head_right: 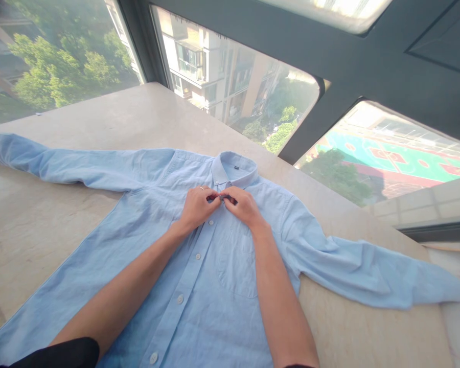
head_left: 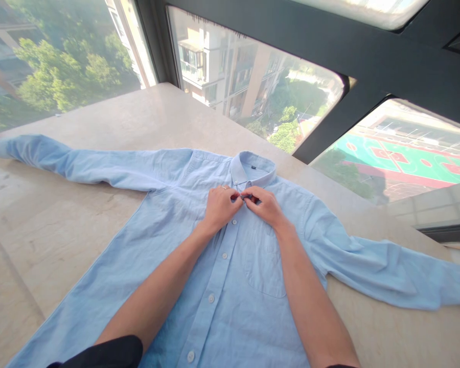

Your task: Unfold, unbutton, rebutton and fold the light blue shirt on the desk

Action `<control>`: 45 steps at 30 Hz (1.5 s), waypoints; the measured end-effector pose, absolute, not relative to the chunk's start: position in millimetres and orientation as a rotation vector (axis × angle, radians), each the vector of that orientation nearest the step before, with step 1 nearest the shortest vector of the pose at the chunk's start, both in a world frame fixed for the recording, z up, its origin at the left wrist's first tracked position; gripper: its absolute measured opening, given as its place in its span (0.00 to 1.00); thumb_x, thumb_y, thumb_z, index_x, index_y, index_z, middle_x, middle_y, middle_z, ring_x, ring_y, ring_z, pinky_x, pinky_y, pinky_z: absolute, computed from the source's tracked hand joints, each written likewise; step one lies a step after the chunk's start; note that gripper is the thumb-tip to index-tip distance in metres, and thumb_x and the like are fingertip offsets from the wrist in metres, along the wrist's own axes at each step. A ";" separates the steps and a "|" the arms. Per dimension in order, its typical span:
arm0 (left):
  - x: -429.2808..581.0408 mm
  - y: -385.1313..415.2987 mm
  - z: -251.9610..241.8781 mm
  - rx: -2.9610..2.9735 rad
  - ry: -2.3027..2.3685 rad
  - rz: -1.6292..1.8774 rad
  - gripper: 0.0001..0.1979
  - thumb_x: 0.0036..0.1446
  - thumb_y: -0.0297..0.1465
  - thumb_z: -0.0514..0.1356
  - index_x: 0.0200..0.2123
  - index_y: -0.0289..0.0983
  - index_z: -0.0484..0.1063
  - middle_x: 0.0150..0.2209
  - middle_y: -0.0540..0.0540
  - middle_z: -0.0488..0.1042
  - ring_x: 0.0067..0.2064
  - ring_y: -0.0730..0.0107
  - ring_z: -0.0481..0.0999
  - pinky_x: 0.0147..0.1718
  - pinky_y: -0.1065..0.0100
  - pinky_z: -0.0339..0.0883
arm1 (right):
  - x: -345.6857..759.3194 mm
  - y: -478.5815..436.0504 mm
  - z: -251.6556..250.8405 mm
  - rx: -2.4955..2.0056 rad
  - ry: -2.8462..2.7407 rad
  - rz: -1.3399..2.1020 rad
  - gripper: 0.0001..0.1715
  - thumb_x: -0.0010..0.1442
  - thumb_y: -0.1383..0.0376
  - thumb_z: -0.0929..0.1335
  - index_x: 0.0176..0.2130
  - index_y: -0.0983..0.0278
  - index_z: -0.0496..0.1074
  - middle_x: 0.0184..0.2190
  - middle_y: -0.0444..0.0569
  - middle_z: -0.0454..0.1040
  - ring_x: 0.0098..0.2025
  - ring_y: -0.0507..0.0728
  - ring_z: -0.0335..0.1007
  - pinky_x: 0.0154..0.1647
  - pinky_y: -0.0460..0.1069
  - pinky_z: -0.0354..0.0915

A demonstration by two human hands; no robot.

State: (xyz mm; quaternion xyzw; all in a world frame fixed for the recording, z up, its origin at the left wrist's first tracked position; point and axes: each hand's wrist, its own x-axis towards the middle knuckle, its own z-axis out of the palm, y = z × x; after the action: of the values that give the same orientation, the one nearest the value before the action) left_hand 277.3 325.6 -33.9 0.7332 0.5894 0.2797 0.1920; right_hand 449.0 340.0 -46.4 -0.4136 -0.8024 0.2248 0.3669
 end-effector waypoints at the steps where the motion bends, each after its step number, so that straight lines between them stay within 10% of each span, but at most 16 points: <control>1: 276.8 326.4 -33.8 2.050 1.650 0.780 0.09 0.56 0.30 0.59 0.32 0.38 0.80 0.32 0.47 0.79 0.37 0.64 0.74 0.41 0.63 0.62 | 448.7 339.7 -46.5 -1.059 -2.066 0.572 0.11 0.59 0.71 0.66 0.40 0.62 0.76 0.37 0.47 0.78 0.28 0.51 0.69 0.34 0.47 0.68; 16: 271.8 331.9 -28.5 2.020 1.564 0.724 0.10 0.58 0.30 0.57 0.31 0.39 0.80 0.31 0.48 0.78 0.35 0.67 0.73 0.39 0.65 0.62 | 446.4 340.9 -48.9 -1.069 -2.088 0.555 0.18 0.62 0.71 0.63 0.50 0.60 0.73 0.43 0.51 0.77 0.43 0.57 0.74 0.46 0.53 0.69; 25: 269.1 334.5 -26.4 1.948 1.541 0.732 0.09 0.58 0.32 0.58 0.30 0.39 0.79 0.30 0.49 0.77 0.35 0.67 0.73 0.38 0.67 0.62 | 449.7 338.8 -27.3 -1.202 -1.838 0.495 0.06 0.60 0.62 0.70 0.36 0.61 0.76 0.36 0.49 0.76 0.29 0.53 0.69 0.33 0.49 0.69; 32: 266.4 337.1 -25.5 1.894 1.482 0.728 0.09 0.57 0.32 0.59 0.29 0.38 0.78 0.31 0.49 0.77 0.35 0.68 0.73 0.38 0.67 0.63 | 454.1 335.1 -8.6 -1.493 -1.695 1.271 0.09 0.55 0.62 0.71 0.32 0.65 0.79 0.24 0.47 0.77 0.22 0.52 0.72 0.17 0.43 0.64; 45: 265.2 335.7 -27.0 1.800 1.435 0.819 0.08 0.55 0.32 0.59 0.29 0.37 0.77 0.31 0.50 0.77 0.35 0.68 0.74 0.36 0.68 0.64 | 438.2 331.6 4.4 -1.616 -1.330 1.490 0.08 0.48 0.64 0.76 0.28 0.67 0.78 0.25 0.50 0.79 0.23 0.50 0.73 0.14 0.39 0.62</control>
State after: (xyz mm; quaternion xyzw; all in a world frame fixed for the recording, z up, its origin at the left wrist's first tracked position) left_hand 265.2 335.7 -27.0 0.6923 0.5519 0.3150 0.3419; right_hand 438.2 331.6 4.4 -0.6033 -0.4966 0.5564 0.2824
